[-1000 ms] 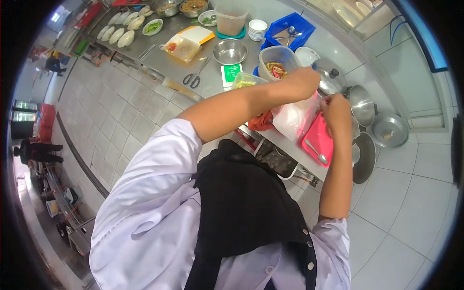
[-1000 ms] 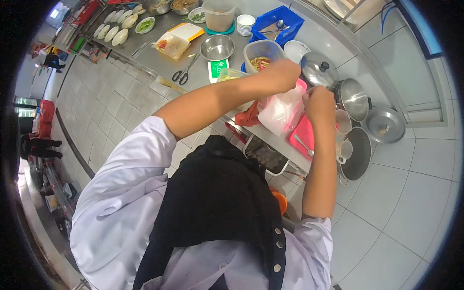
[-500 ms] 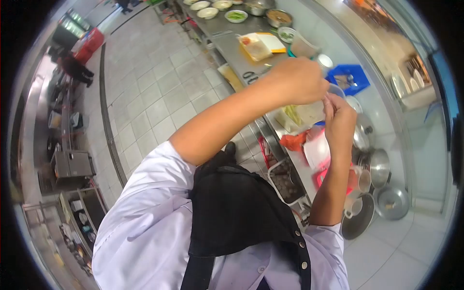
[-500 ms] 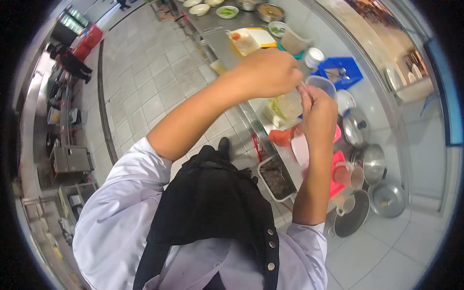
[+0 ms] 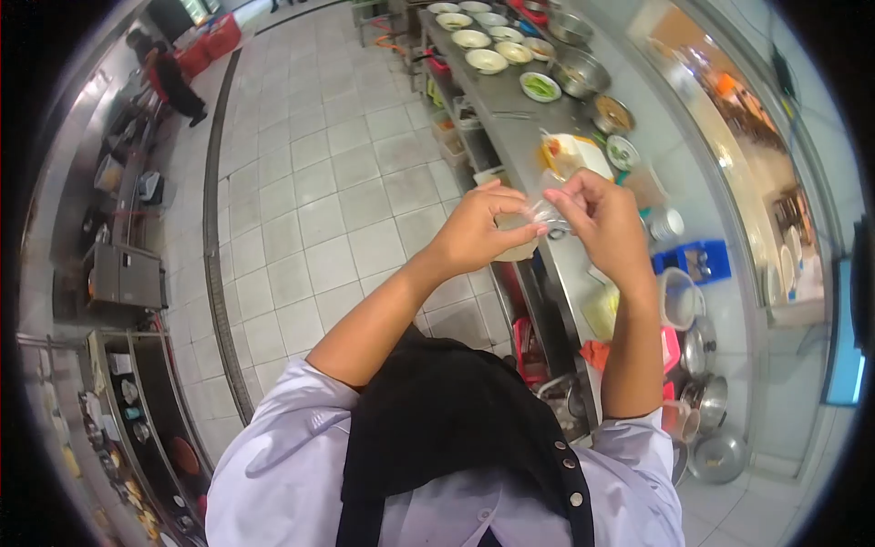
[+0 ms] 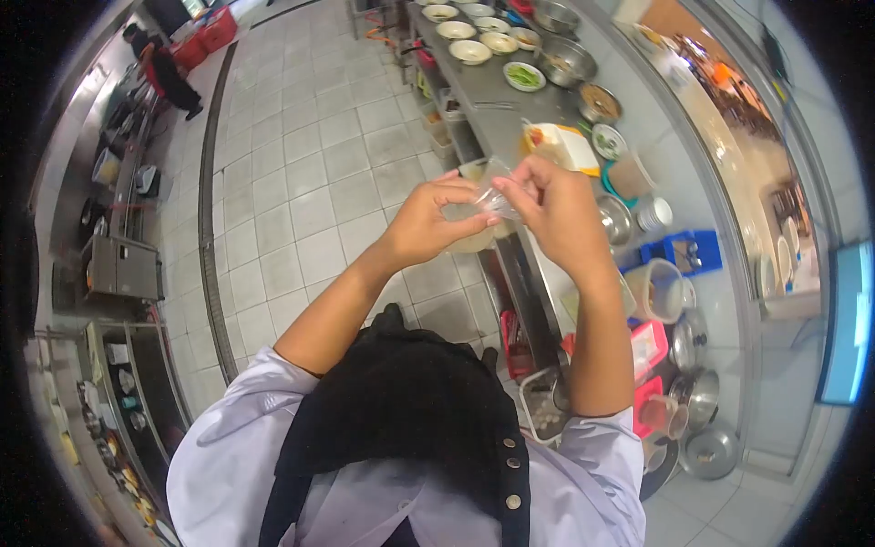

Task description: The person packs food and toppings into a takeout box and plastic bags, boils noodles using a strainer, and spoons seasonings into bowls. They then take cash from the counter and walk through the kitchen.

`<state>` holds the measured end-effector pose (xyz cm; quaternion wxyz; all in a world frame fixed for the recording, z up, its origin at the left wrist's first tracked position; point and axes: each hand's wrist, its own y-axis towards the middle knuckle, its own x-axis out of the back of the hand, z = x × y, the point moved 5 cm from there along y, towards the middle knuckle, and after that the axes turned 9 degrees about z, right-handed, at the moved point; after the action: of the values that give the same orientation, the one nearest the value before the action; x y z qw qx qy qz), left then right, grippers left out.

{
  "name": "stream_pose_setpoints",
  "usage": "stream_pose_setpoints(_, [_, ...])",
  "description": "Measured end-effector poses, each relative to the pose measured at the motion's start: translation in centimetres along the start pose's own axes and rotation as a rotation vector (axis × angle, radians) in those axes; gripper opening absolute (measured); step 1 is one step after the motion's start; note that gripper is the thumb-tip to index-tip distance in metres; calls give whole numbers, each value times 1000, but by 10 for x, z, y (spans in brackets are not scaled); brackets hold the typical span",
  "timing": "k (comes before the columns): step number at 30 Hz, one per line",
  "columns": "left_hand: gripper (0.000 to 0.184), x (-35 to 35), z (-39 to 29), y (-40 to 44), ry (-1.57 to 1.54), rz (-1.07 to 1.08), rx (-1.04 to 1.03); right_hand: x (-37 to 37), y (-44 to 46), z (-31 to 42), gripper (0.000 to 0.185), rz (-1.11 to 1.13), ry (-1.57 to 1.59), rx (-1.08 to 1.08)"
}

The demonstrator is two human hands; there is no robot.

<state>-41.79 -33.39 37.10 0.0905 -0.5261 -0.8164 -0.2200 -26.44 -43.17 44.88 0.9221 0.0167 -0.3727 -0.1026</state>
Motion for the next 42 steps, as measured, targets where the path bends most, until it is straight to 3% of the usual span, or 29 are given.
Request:
stream_pose_setpoints(4, [17,92,20,-22,254,-193,-143,-39,69,21,32,15,157,7])
stream_pose_setpoints(5, [17,113,24,-24,316,-218,-161,-44,85,25,21,63,80,-68])
stream_pose_setpoints(8, [15,165,32,-30,417,-261,-152,-62,109,141,28,-258,-596,565])
stream_pose_setpoints(9, [15,180,35,-32,430,-276,-156,-78,117,160,45,-76,-738,569])
stream_pose_setpoints(12, [14,215,46,-38,501,-287,-150,-127,153,169,38,70,-1000,637])
stream_pose_setpoints(13, [14,227,44,-43,537,-273,-136,-142,174,150,29,162,-1186,527])
stream_pose_setpoints(16, [13,252,53,-57,534,-285,-132,-148,204,149,25,414,-1053,401])
stream_pose_setpoints(19, [11,263,56,-69,533,-352,-112,-144,229,160,33,598,-841,454])
stream_pose_setpoints(25, [8,279,39,-76,762,-490,-89,-151,264,160,45,650,-499,37])
stream_pose_setpoints(28, [9,280,35,-71,823,-488,-113,-147,271,163,38,679,-498,47])
stream_pose_setpoints(31, [8,279,37,-64,783,-466,-124,-144,252,181,30,345,-732,775])
stream_pose_setpoints(34, [6,277,40,-61,705,-431,-164,-155,228,195,20,219,-964,896])
stream_pose_setpoints(38, [9,270,46,-58,658,-396,-174,-155,234,158,16,479,-1198,519])
stream_pose_setpoints(42, [11,254,58,-43,506,-391,-144,-147,230,153,18,543,-1105,506])
